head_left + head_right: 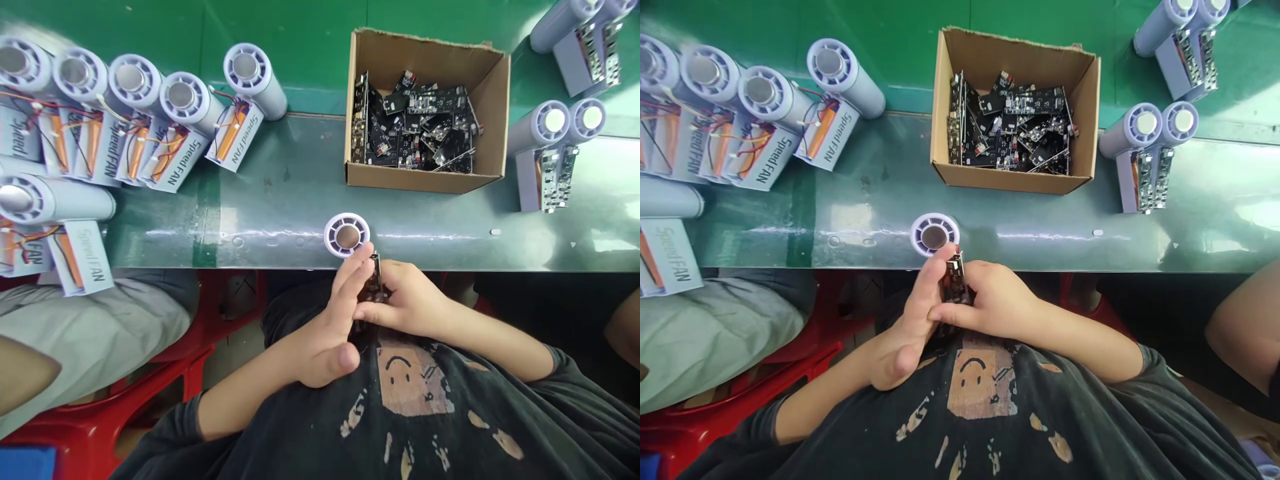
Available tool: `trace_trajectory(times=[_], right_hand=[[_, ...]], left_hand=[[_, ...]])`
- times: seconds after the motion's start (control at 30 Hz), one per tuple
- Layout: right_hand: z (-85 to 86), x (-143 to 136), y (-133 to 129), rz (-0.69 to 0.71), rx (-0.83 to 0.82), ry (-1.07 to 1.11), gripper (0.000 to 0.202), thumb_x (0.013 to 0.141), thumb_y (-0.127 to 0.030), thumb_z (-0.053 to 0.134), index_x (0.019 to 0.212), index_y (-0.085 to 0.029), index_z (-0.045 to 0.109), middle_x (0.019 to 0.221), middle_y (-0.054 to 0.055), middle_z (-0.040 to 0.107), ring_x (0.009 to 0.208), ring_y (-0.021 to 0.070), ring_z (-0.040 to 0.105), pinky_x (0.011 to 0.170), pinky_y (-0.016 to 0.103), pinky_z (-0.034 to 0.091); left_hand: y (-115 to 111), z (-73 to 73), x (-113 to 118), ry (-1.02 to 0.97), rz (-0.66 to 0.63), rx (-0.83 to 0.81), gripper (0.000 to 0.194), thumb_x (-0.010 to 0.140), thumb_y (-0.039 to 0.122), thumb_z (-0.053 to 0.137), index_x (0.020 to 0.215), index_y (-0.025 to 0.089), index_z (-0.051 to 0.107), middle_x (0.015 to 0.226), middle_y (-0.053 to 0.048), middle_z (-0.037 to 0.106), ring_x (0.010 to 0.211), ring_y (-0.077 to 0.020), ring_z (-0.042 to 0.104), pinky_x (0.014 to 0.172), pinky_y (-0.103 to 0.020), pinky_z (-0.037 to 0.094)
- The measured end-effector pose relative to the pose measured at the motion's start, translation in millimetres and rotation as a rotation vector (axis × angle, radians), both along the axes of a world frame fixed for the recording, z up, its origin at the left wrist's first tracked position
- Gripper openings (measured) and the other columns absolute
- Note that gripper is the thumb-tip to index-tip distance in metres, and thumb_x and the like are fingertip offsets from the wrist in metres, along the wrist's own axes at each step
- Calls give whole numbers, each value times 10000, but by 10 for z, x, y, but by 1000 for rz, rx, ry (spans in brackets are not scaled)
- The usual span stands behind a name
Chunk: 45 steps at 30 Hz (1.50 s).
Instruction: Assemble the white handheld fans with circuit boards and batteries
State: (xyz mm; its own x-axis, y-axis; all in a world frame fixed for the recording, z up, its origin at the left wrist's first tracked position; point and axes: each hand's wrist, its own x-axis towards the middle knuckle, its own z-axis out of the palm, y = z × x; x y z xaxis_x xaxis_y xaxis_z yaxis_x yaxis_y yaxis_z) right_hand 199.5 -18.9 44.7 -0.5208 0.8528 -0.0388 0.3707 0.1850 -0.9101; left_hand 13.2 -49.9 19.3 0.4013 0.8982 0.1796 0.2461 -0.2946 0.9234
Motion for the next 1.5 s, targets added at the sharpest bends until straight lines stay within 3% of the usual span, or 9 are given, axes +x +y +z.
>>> trace_trajectory(times=[0.13, 0.27, 0.43, 0.53, 0.63, 0.8, 0.93, 1.07, 1.5], right_hand=[[-66, 17, 10, -52, -552, 345, 213, 925, -375, 570, 950, -164, 583, 765, -6, 651, 607, 101, 632, 574, 248, 516], [-140, 28, 34, 45, -838, 584, 340, 878, -484, 643, 955, -157, 594, 636, -61, 603, 458, 74, 578, 467, 209, 467], [-179, -45, 74, 141, -884, 590, 408, 866, -534, 655, 921, -130, 635, 602, -59, 618, 419, 57, 554, 466, 202, 446], [-220, -67, 93, 141, -930, 581, 471, 808, -574, 706, 938, -126, 638, 593, -58, 628, 403, 60, 542, 456, 208, 441], [-253, -54, 103, 71, -929, 590, 469, 758, -564, 762, 896, -141, 614, 614, -56, 634, 429, 63, 564, 443, 194, 434], [-269, -41, 105, 109, -904, 614, 404, 774, -497, 776, 875, -154, 589, 671, -47, 649, 508, 62, 603, 478, 183, 479], [-306, -80, 106, 108, -884, 599, 399, 804, -517, 738, 856, -152, 587, 659, -52, 638, 480, 48, 582, 458, 167, 459], [-353, -118, 97, 78, -868, 595, 391, 799, -515, 741, 839, -152, 600, 667, -41, 654, 476, 46, 579, 447, 163, 438], [-291, -147, 112, 12, -834, 507, 440, 774, -573, 733, 865, -165, 595, 657, -53, 626, 508, 47, 575, 513, 185, 472]], left_hand=[[64, -39, -40, -57, -18, 54, 670, 964, 487, 489, 1547, 385, 175, 1589, -120, 332, 1330, -289, 532, 1066, -515, 496], [247, -77, -93, 113, 21, 258, 571, 946, 152, 481, 1486, 273, 343, 1434, -141, 503, 1287, -247, 552, 1098, -478, 467], [515, -65, -115, 338, 24, 369, 494, 882, 253, 628, 1360, 251, 503, 1344, -132, 513, 1127, -261, 598, 987, -468, 540], [609, -8, -156, 380, 46, 389, 217, 856, 121, 612, 1036, 231, 663, 1249, -93, 548, 945, -194, 624, 892, -409, 574], [609, 86, -205, 353, 85, 465, 189, 864, 46, 553, 910, 200, 652, 1185, -86, 596, 882, -171, 628, 851, -379, 571], [488, 218, -239, 532, 11, 440, 133, 825, 103, 606, 917, 199, 617, 1097, -88, 625, 991, -243, 624, 844, -411, 550], [443, 135, -181, 577, 202, 527, 109, 813, 127, 661, 835, 202, 584, 1015, -79, 607, 905, -232, 610, 773, -385, 538], [443, 56, -137, 540, 314, 635, 147, 861, 110, 637, 966, 209, 606, 942, -63, 621, 846, -207, 615, 746, -340, 538], [285, 59, -224, 503, 243, 576, 295, 887, 54, 593, 1148, 193, 613, 1053, -66, 660, 970, -176, 659, 872, -289, 549]])
